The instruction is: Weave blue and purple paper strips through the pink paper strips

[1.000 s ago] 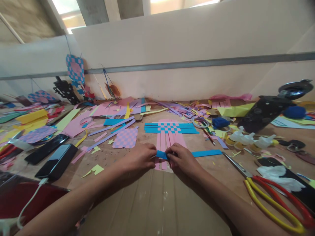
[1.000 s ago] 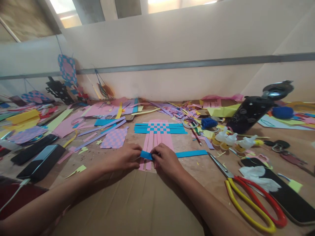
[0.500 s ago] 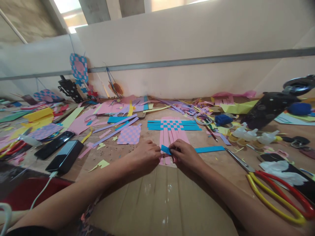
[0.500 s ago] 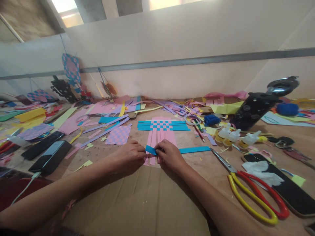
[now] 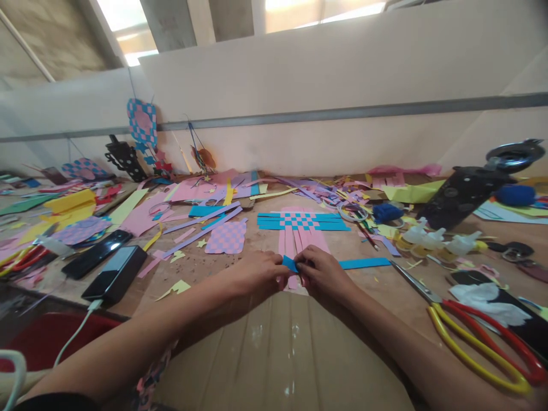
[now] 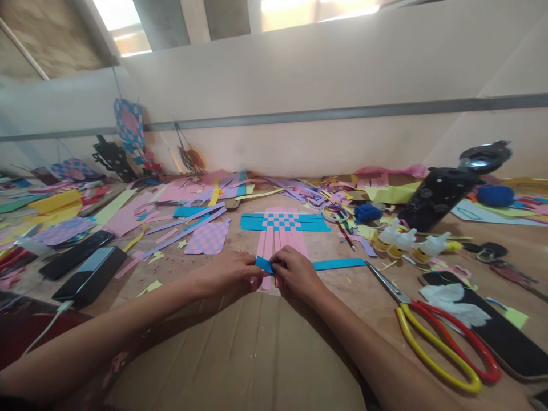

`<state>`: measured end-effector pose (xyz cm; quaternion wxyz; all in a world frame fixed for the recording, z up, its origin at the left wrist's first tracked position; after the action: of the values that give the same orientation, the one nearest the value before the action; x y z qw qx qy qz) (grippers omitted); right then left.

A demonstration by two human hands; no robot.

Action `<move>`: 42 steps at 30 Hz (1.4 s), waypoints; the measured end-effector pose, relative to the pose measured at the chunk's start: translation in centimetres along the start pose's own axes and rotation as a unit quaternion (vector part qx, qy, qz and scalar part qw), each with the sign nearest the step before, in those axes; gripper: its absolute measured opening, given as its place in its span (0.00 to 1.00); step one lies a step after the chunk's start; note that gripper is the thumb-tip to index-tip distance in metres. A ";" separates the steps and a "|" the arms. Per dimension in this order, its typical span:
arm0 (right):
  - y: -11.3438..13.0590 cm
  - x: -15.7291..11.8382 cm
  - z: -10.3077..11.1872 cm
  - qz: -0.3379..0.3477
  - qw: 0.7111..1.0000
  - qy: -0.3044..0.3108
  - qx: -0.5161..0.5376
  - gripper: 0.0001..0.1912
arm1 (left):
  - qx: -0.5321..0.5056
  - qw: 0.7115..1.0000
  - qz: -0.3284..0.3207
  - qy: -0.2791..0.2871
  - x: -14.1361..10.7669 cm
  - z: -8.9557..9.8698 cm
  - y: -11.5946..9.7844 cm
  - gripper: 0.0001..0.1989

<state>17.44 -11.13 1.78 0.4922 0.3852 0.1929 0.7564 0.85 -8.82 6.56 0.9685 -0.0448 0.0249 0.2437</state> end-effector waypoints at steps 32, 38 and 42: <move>-0.1 0.0 -0.1 -0.012 1.000 0.011 0.015 0.09 | 0.044 0.999 0.007 0.004 -0.2 0.6 -0.9 0.14; 0.0 0.0 0.0 -0.006 1.000 0.018 0.010 0.09 | 0.047 0.998 0.016 -0.035 0.6 -1.3 -0.9 0.07; -0.1 -0.1 -0.1 -0.011 1.000 0.013 0.014 0.09 | 0.019 0.998 0.033 -0.054 0.8 -1.7 -0.5 0.08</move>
<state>17.46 -11.18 1.60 0.4928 0.3800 0.2141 0.7530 1.73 -9.09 4.84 0.9607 -0.0126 -0.0214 0.2766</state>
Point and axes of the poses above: each hand's wrist, its own x-axis towards the middle knuckle, its own z-axis out of the back of the hand, y = z × x, the point moved 6 cm from there along x, towards the middle knuckle, and after that the axes turned 13 degrees about z, right-handed, at the moved point
